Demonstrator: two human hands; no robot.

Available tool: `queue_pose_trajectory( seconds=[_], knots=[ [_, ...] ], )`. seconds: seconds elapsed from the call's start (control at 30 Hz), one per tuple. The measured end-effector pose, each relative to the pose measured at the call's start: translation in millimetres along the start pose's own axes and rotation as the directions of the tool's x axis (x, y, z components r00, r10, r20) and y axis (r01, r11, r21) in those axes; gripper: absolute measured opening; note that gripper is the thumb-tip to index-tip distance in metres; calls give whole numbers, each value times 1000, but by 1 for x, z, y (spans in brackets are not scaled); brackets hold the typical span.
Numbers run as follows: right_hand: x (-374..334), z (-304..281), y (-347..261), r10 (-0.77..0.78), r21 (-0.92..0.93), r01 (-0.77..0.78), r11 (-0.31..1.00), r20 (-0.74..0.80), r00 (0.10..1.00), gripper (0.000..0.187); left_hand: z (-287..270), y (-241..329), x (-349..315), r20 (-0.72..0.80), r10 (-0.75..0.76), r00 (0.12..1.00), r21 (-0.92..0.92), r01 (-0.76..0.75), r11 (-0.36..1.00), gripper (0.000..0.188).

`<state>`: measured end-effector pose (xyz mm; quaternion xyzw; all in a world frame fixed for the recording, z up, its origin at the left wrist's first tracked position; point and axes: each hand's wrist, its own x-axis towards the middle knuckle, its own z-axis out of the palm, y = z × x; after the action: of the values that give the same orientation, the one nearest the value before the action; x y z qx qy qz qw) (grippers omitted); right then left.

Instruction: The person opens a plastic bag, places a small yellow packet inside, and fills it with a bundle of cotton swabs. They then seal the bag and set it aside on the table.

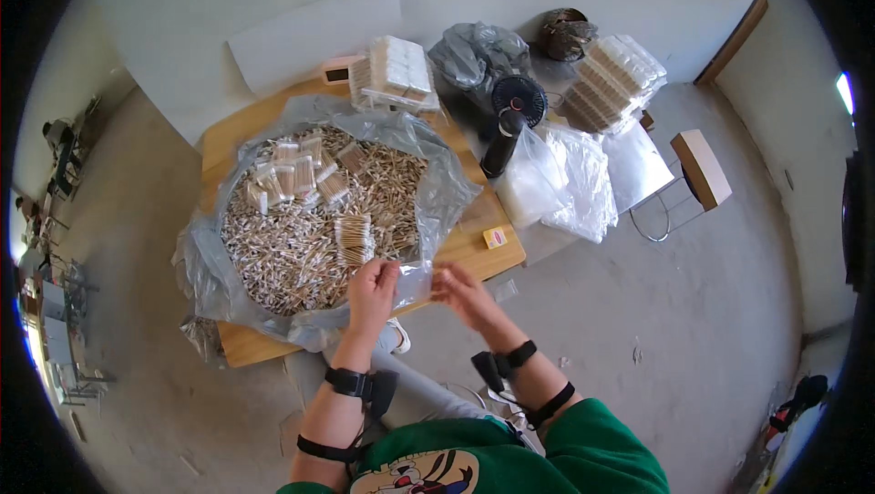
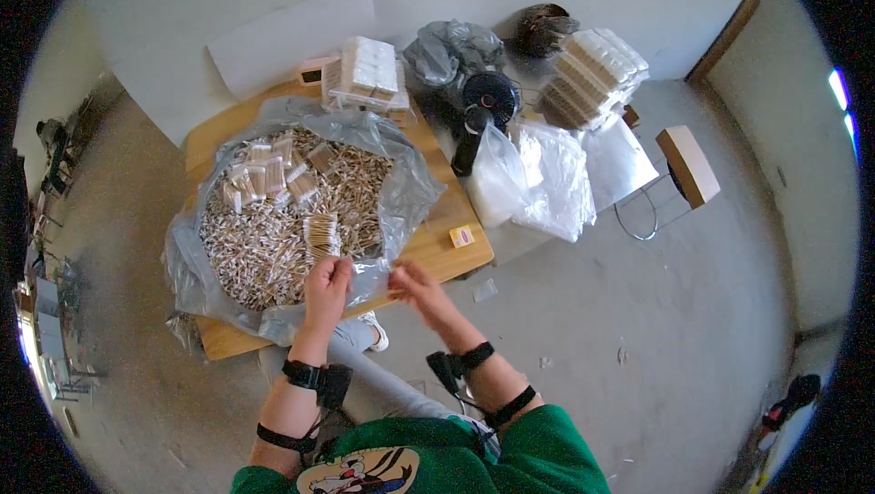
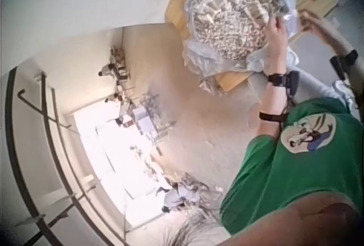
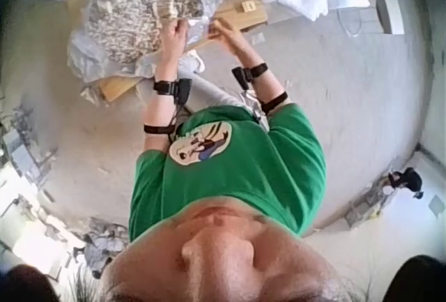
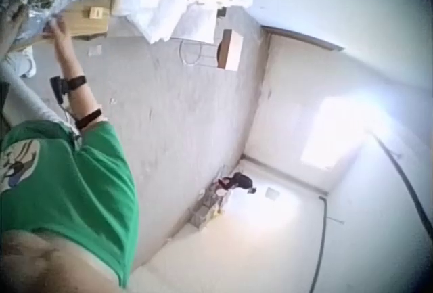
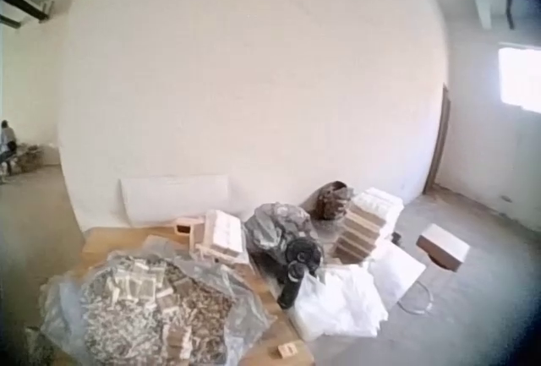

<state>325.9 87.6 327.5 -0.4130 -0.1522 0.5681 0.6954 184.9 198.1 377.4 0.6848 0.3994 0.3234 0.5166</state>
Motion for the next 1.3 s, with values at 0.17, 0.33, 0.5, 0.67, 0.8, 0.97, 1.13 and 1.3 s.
queue_pose_trajectory(
  seconds=[0.17,0.33,0.5,0.67,0.8,0.97,1.13,1.3],
  knots=[
    [-6,-6,6,-133,-396,86,914,-93,987,14,4,-7,-2,34,67,997,212,-72,974,25],
    [35,-68,-38,-400,-698,103,709,-277,874,14,-38,-46,-1,-172,212,962,360,-139,923,25],
    [81,-133,-82,-537,-919,-299,257,-393,746,27,-85,-63,-4,-227,-42,973,253,101,962,27],
    [120,-129,-80,-531,-949,-309,60,-292,795,31,-108,-81,-2,-265,-55,963,204,112,973,28],
    [120,-80,-73,-474,-938,-320,-131,-224,852,36,-135,-111,-11,-340,-121,933,255,215,943,27],
    [91,-57,-75,-695,-913,-219,-344,91,713,27,-141,-107,1,-306,95,947,621,123,774,29],
    [102,7,-55,-591,-887,198,-417,431,682,22,-158,-129,13,-259,-94,961,819,270,506,71],
    [143,61,-13,-479,-893,367,-262,450,754,17,-158,-144,21,-189,-309,932,806,327,494,83]
  ],
)
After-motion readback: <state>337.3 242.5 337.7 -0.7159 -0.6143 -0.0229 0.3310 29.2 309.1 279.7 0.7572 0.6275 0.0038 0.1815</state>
